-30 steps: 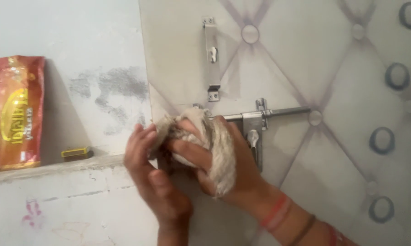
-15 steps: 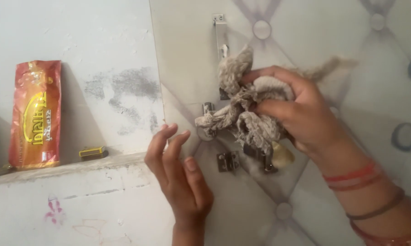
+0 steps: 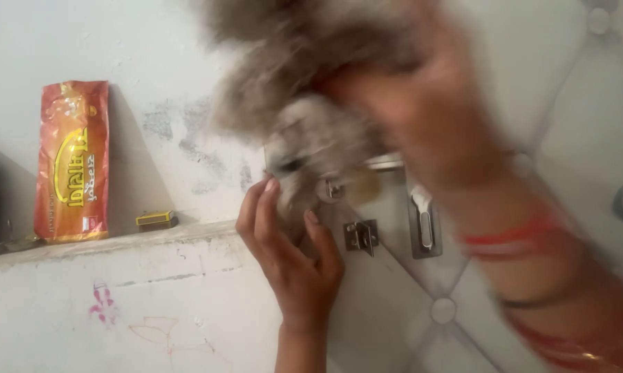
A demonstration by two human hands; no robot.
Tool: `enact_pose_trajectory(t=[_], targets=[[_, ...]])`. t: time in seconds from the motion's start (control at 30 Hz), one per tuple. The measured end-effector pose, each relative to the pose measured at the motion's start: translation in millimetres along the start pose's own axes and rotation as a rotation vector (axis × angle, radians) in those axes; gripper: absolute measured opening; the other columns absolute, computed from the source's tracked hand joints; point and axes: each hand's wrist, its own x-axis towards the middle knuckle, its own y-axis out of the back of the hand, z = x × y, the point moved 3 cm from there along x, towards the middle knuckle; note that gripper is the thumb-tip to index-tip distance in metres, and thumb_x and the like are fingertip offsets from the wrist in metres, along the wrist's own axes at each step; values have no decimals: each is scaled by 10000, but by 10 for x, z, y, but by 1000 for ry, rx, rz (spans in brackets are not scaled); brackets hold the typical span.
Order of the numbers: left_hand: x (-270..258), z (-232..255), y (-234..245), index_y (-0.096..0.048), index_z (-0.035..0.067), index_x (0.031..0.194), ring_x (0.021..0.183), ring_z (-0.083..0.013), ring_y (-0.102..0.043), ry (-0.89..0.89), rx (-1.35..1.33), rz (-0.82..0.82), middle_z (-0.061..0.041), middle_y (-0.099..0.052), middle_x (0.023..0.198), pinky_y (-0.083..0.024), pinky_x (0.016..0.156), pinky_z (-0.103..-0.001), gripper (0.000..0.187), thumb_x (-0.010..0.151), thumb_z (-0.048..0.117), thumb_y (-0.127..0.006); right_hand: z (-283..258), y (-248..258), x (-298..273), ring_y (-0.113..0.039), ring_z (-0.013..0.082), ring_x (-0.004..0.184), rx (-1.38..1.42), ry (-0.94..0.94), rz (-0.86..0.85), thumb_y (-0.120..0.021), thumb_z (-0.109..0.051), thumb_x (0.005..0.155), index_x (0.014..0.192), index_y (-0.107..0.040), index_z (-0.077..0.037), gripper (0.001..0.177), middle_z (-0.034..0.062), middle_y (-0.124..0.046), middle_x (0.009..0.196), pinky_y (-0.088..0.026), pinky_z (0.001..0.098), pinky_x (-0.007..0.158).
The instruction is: The person wipes a white door with a patterned surface using a cloth. They clean around the metal latch and handle, then continue wiping the door surface and edges.
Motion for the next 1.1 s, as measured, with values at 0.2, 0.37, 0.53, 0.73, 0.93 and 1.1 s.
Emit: enact_pose_trajectory(t=[0.2, 0.37, 0.53, 0.73, 0.93, 1.1], targets=[[134, 176, 30, -494, 43, 1479, 1458, -333, -464, -54, -3, -123, -160, -512, 1512, -429, 1219, -443, 468, 1019, 87, -571, -98, 392, -530, -664, 278, 1126, -717, -50, -26, -736, -15, 880, 1200, -671, -38, 327, 130, -668, 1198, -522, 395, 1051], [224, 300, -53, -512, 91, 1471, 1482, -345, -406, -175, 189, -222, -127, -530, 1530, -333, 1202, -458, 565, 949, 261, -645, -95, -153, -1397, -568, 394, 1203, -750, -206, 123, -683, -21, 608, 1148, -694, -63, 542, 220, -586, 1229, -455, 471, 1027], [238, 318, -137, -543, 94, 1495, 1483, -309, -418, -88, 263, -321, -88, -571, 1515, -207, 1227, -476, 664, 847, 238, -563, -157, -558, -2260, -620, 354, 1225, -536, -452, 233, -658, -11, 615, 1074, -690, -45, 462, 190, -615, 1306, -503, 430, 993], [266, 504, -485, -773, 312, 1095, 1347, -352, -394, 43, 249, -225, -30, -603, 1237, -51, 1170, -679, 289, 838, 210, -691, -181, -283, -1956, -625, 356, 1177, -428, -508, 155, -611, 20, 615, 1089, -669, -33, 480, 178, -626, 1237, -483, 422, 990], [255, 475, -515, -786, 320, 1068, 1314, -306, -423, 97, 256, -227, 13, -592, 1171, -61, 1182, -682, 292, 821, 181, -716, -36, 24, -1270, -609, 364, 1195, -539, -409, 193, -605, 47, 730, 1225, -667, -46, 507, 173, -592, 1240, -477, 429, 1047], [272, 481, -536, -770, 289, 1081, 1306, -328, -410, 93, 281, -222, 13, -587, 1177, -94, 1168, -669, 310, 791, 190, -725, 48, -11, -1204, -629, 356, 1193, -632, -412, 288, -629, 33, 764, 1258, -685, -45, 504, 164, -605, 1285, -504, 420, 1026]])
